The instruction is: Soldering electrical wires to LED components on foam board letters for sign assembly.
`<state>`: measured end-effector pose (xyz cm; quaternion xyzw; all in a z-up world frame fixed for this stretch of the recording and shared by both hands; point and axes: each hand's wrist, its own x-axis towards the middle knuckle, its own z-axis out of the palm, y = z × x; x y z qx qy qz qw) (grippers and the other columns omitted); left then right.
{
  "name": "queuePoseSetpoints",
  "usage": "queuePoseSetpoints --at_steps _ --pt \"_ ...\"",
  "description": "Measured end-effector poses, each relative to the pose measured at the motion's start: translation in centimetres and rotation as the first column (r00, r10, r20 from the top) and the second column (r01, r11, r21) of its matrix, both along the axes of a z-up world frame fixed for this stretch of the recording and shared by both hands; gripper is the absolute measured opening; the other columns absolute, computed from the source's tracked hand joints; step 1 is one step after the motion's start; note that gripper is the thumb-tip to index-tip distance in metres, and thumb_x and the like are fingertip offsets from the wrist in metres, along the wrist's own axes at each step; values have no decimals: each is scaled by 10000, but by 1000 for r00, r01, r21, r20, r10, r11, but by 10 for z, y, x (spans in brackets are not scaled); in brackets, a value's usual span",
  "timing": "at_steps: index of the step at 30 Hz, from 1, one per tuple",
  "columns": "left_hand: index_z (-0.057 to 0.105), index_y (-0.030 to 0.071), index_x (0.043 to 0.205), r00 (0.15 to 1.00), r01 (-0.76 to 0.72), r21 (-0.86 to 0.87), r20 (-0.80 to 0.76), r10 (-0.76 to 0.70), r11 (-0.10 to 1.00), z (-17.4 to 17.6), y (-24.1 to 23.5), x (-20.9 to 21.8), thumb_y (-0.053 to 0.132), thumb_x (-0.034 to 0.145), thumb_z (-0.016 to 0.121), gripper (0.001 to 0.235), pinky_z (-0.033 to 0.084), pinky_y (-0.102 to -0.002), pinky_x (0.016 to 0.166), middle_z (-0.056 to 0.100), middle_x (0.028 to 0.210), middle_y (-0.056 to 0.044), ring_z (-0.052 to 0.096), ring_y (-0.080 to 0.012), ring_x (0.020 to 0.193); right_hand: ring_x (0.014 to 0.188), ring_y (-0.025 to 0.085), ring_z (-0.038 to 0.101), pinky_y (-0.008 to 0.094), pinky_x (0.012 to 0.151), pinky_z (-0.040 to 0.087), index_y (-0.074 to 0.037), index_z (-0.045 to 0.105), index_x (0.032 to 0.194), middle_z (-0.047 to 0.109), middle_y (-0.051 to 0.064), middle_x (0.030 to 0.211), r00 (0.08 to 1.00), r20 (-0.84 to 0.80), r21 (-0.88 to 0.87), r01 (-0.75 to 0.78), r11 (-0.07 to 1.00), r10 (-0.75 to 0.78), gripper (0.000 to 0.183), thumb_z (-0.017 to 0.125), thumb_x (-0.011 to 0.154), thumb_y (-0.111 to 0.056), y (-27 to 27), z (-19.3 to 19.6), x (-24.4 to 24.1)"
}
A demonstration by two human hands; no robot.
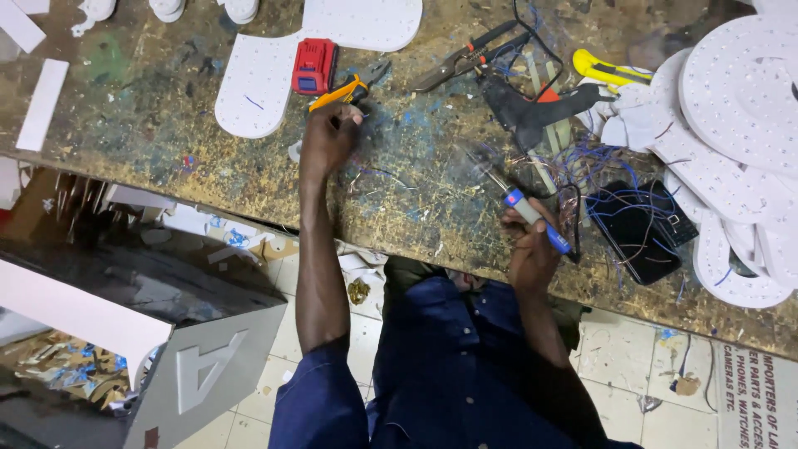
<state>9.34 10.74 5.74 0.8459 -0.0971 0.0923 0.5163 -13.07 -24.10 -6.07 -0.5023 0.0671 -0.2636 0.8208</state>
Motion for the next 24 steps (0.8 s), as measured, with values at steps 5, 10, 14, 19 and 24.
queuePoseSetpoints --at_steps 5,10,14,19,24 --pt "880 151 1080 993 116 160 10 -119 980 -15 1 41 217 1055 832 86 592 -553 870 809 963 -167 778 -447 946 1059 318 829 357 817 733 27 598 1544 787 297 1185 1000 25 47 -19 999 18 634 629 1137 -458 -5 -1 2" --pt "867 102 1097 975 119 243 153 -159 963 -36 3 74 186 1056 841 97 579 -628 961 767 1009 -253 731 -550 1038 1056 330 831 380 822 738 56 567 1558 782 321 1204 999 38 73 -32 997 29 643 616 1144 -433 -5 0 0" --pt "830 26 1177 924 130 167 338 -181 977 -2 -18 48 126 1111 791 127 577 -614 993 707 1060 -274 700 -562 1097 1066 332 825 387 836 732 54 564 1556 777 317 1222 999 35 80 -18 997 16 617 607 1153 -410 -4 -2 3" --pt "783 101 983 880 259 -64 426 -208 964 -13 -43 12 -152 1057 684 281 544 -576 1138 783 1094 -205 743 -499 1173 1047 389 816 445 842 732 16 572 1533 760 318 1260 967 98 24 234 972 -235 481 603 1155 -281 8 -9 -5" --pt "747 147 824 958 161 -222 269 -98 962 -11 -78 -51 -87 972 732 277 525 -503 1121 771 1047 -120 705 -316 1070 1009 412 827 456 799 744 38 573 1540 774 318 1222 945 122 -326 328 887 -304 539 566 1157 -342 16 23 -17"
